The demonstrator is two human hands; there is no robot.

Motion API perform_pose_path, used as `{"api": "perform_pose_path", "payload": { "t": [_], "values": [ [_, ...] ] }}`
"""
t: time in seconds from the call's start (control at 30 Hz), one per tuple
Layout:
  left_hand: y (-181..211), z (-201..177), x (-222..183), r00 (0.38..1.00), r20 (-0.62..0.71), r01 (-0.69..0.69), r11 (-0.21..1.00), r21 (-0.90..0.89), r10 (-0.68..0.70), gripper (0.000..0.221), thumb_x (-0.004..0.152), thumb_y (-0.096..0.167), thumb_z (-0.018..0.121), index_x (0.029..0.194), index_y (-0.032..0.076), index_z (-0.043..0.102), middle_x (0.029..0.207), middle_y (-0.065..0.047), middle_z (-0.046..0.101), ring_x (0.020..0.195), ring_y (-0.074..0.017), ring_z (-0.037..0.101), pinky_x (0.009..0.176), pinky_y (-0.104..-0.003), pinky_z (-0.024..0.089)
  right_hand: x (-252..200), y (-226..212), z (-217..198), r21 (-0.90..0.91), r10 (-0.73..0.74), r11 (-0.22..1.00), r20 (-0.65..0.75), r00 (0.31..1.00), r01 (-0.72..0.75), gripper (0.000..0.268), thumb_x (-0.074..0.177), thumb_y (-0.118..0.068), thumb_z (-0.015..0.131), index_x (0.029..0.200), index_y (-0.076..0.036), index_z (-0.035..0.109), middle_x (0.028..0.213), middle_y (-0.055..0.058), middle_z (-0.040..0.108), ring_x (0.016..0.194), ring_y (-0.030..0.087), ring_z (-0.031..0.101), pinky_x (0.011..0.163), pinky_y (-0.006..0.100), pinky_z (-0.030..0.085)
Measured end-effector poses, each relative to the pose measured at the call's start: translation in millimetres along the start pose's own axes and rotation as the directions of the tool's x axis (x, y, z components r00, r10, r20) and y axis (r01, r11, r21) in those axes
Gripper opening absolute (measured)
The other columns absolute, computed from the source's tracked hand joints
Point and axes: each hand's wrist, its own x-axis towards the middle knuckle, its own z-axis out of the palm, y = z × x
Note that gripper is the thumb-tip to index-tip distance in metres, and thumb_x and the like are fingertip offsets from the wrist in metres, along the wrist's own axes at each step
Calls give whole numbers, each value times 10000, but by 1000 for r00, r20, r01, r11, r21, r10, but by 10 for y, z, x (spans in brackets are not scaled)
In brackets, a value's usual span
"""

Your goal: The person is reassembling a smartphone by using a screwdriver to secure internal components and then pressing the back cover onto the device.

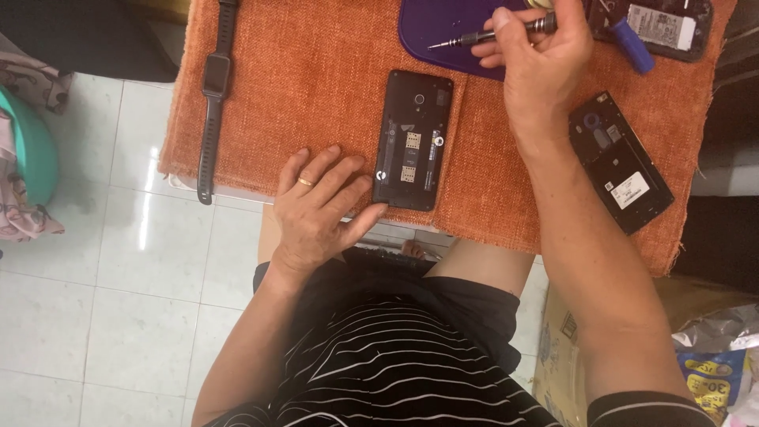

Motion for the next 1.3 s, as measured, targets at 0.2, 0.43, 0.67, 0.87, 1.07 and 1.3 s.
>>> {"api": "perform_pose_path", "payload": {
  "t": [0.2, 0.43, 0.67, 0.87, 1.07, 1.3],
  "values": [
    [-2, -1, 3, 1000, 2, -6, 1000, 2, 6, 299, 947, 440, 787, 965, 142, 769, 1147, -51, 747, 1100, -275, 695, 1022, -457, 451, 2, -45, -15, 31, 64, 998, -37, 997, -63, 244, 1052, 67, 659, 1270, -8, 576, 935, 186, 759, 686, 267, 804, 569, 291, 681],
    [-27, 32, -37, 1000, -18, -12, 1000, 10, 13, 311, 933, 452, 816, 968, 147, 771, 1153, -50, 744, 1112, -276, 690, 1046, -456, 451, 13, -21, -88, 173, 221, 962, -48, 974, -209, 276, 1067, 20, 680, 1325, -39, 605, 955, 205, 761, 688, 263, 791, 596, 293, 692],
    [-23, 2, -7, 999, -28, -23, 1000, -9, 23, 295, 942, 424, 817, 957, 135, 760, 1126, -57, 745, 1095, -286, 699, 1045, -454, 439, 52, -178, -84, 316, 495, 834, -70, 866, -451, 260, 986, -126, 710, 1230, -80, 633, 876, 108, 773, 629, 196, 767, 527, 243, 609],
    [-11, -41, 18, 1000, -8, -30, 999, -11, 30, 285, 969, 407, 781, 930, 126, 752, 1102, -69, 733, 1087, -293, 683, 1025, -445, 429, 13, -126, -138, 388, 522, 800, -75, 850, -458, 241, 932, -177, 775, 1113, -76, 652, 849, 138, 746, 609, 233, 756, 516, 268, 602],
    [-88, 96, -118, 999, -20, -43, 999, -6, 43, 315, 971, 462, 790, 964, 147, 789, 1139, -70, 755, 1129, -266, 664, 1059, -454, 420, -398, -84, -283, 368, 413, 850, -25, 910, -376, 243, 1004, -80, 776, 1199, -75, 632, 1018, 103, 759, 720, 311, 752, 590, 355, 635],
    [-56, 58, -79, 999, -15, -42, 999, -14, 42, 331, 1006, 442, 766, 971, 116, 810, 1164, -72, 758, 1121, -294, 686, 1083, -451, 398, -943, -422, -302, 400, 443, 813, 46, 895, -423, 320, 1086, -9, 705, 1382, -3, 582, 919, 169, 719, 664, 247, 719, 540, 314, 622]
  ]
}}
